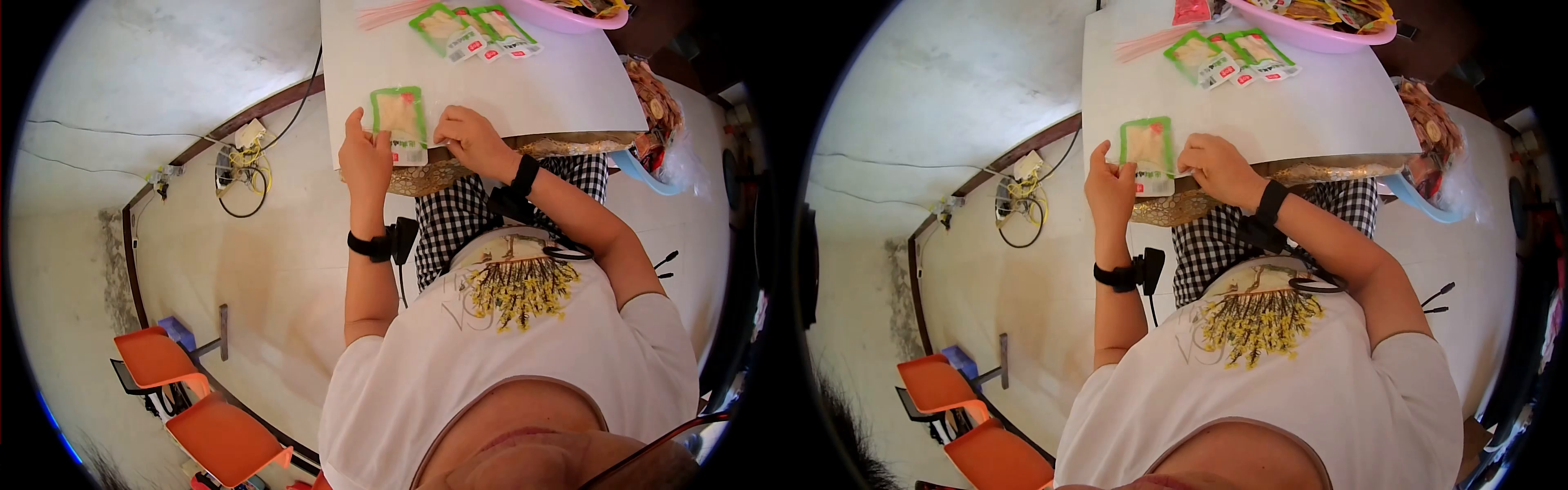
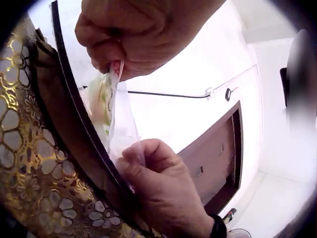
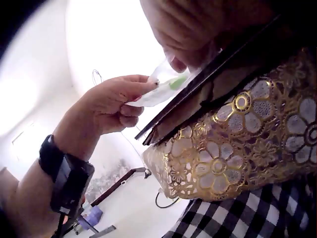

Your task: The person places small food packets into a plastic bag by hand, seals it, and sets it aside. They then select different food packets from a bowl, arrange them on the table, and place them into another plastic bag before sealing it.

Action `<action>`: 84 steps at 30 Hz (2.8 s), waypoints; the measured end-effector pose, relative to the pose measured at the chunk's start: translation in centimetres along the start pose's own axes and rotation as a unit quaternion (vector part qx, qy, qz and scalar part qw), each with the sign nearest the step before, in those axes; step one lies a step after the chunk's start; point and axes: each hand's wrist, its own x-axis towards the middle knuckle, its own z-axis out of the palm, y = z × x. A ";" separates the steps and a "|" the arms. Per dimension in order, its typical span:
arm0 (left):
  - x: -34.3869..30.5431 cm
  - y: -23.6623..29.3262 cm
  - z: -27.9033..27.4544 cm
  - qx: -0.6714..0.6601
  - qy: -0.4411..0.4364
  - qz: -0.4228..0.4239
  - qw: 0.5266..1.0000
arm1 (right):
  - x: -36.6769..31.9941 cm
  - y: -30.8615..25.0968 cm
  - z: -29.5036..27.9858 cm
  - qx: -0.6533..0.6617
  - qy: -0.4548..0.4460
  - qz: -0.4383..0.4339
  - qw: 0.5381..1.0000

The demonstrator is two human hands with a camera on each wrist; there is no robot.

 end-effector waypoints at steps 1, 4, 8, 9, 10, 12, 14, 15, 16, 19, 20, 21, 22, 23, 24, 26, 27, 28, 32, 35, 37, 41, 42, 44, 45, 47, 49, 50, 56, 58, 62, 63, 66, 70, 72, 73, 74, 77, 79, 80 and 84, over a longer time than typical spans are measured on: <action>0.7 -0.3 0.4 0.067 0.008 0.014 0.998 | 0.0 0.1 0.0 0.005 -0.003 -0.002 1.000; 2.3 -0.8 1.4 0.241 0.020 0.043 0.969 | -0.1 0.3 0.1 0.013 -0.006 0.006 1.000; 3.2 0.5 0.9 0.370 -0.006 0.027 0.929 | 0.1 0.2 -0.3 0.001 0.001 -0.004 1.000; 3.3 0.6 0.6 0.394 -0.014 0.018 0.919 | 0.3 -0.1 -0.4 -0.015 0.010 -0.008 1.000; 3.2 0.6 0.2 0.408 -0.034 -0.004 0.912 | 0.5 -0.2 -0.5 -0.031 0.018 -0.012 0.999; 2.2 0.5 -0.8 0.436 -0.075 -0.049 0.896 | 0.8 -0.3 -0.4 -0.040 0.028 -0.003 0.999; -0.4 1.7 -2.3 0.435 -0.010 0.040 0.899 | 1.0 -0.3 -0.1 -0.042 0.039 0.010 0.998; -1.3 2.1 -2.6 0.433 0.021 0.085 0.897 | 1.0 -0.2 0.1 -0.040 0.043 0.020 0.998; -1.5 1.9 -2.6 0.382 0.031 0.159 0.910 | 1.0 -0.2 0.2 -0.037 0.047 0.029 0.998; -1.7 0.5 -1.9 0.278 0.018 0.309 0.909 | 1.0 0.1 0.2 -0.032 0.047 0.023 0.998; -1.2 0.2 -1.6 0.284 -0.013 0.316 0.905 | 0.9 0.1 0.2 -0.029 0.042 0.019 0.999; -0.7 -0.1 -1.3 0.290 -0.043 0.323 0.900 | 0.7 0.0 0.1 -0.027 0.038 0.014 0.999; -0.3 -0.4 -1.1 0.294 -0.046 0.325 0.898 | 0.6 0.0 0.0 -0.026 0.035 0.008 0.999; 0.2 -0.5 -0.8 0.297 -0.049 0.328 0.895 | 0.5 -0.1 0.0 -0.021 0.035 0.008 0.999; 0.5 -0.6 -0.7 0.300 -0.053 0.331 0.893 | 0.5 -0.1 0.1 -0.016 0.036 0.008 0.999; 0.6 0.7 -0.9 0.269 -0.084 0.318 0.905 | 0.5 -0.1 0.1 -0.004 0.041 0.016 0.999; 0.7 1.1 -1.0 0.253 -0.101 0.310 0.911 | 0.5 -0.1 0.1 0.003 0.044 0.025 0.999; 0.8 1.0 -1.0 0.252 -0.102 0.315 0.909 | 0.5 -0.1 0.1 0.011 0.047 0.034 0.998; 1.5 0.7 -0.8 0.249 -0.116 0.319 0.907 | 0.6 0.1 0.2 0.008 0.044 0.044 0.998; 2.2 -0.2 -0.5 0.231 -0.139 0.302 0.914 | 0.6 0.1 0.1 0.009 0.036 0.043 0.998; 2.6 -0.3 -0.5 0.219 -0.155 0.282 0.921 | 0.6 0.1 0.1 0.011 0.035 0.039 0.999; 3.4 -0.4 -0.2 0.177 -0.154 0.269 0.934 | 0.6 0.0 -0.1 0.007 0.036 0.028 0.999; 3.6 -0.6 -0.2 0.159 -0.146 0.276 0.937 | 0.5 0.0 0.0 0.002 0.039 0.021 0.999; 4.2 -0.6 -0.2 0.180 -0.121 0.310 0.926 | 0.3 0.0 0.1 -0.001 0.046 0.013 0.999; 4.4 -0.5 -0.2 0.191 -0.108 0.327 0.919 | 0.3 0.1 0.2 0.001 0.051 0.012 0.999; 4.6 -0.6 0.3 0.220 -0.071 0.333 0.914 | 0.4 0.2 0.2 0.001 0.057 0.011 0.998; 4.9 -0.4 0.9 0.263 -0.053 0.282 0.921 | 0.5 0.3 0.2 -0.002 0.061 0.011 0.998; 5.1 -0.2 1.2 0.290 -0.054 0.225 0.928 | 0.6 0.4 0.2 -0.009 0.065 0.011 0.998; 4.3 -0.1 0.4 0.300 -0.062 0.274 0.912 | 1.0 0.2 0.1 -0.024 0.083 0.019 0.996; 4.2 -0.2 0.0 0.273 -0.081 0.338 0.897 | 1.1 0.2 0.0 -0.024 0.087 0.018 0.996; 5.2 -0.2 0.6 0.303 -0.106 0.296 0.900 | 1.0 0.7 0.1 -0.008 0.051 0.007 0.999; 5.5 -0.3 0.7 0.307 -0.102 0.288 0.901 | 1.0 0.6 0.0 -0.006 0.045 0.005 0.999; 6.1 0.0 0.5 0.297 -0.121 0.302 0.898 | 1.2 0.6 -0.3 -0.006 0.037 0.010 0.999; 6.9 0.4 -0.6 0.296 -0.134 0.393 0.861 | 1.5 0.8 -0.3 -0.018 0.047 0.003 0.999; 7.6 0.0 -0.2 0.261 -0.143 0.389 0.872 | 1.4 0.9 -0.2 -0.015 0.035 0.013 0.999; 8.0 -0.2 0.1 0.269 -0.134 0.377 0.876 | 1.3 0.9 -0.1 -0.013 0.029 0.018 0.999; 8.2 -0.2 0.5 0.278 -0.126 0.366 0.879 | 1.3 1.0 0.0 -0.014 0.029 0.013 0.999; 8.7 -0.4 1.7 0.309 -0.088 0.329 0.888 | 1.3 1.0 0.3 -0.009 0.031 0.004 0.999; 8.7 0.2 2.2 0.347 -0.073 0.293 0.888 | 1.4 0.8 0.5 0.003 0.034 0.007 0.999; 8.4 0.9 2.2 0.374 -0.072 0.271 0.884 | 1.5 0.7 0.5 0.002 0.037 0.008 0.999; 8.1 0.7 0.9 0.342 -0.123 0.331 0.871 | 1.6 0.4 0.1 0.009 0.050 0.022 0.998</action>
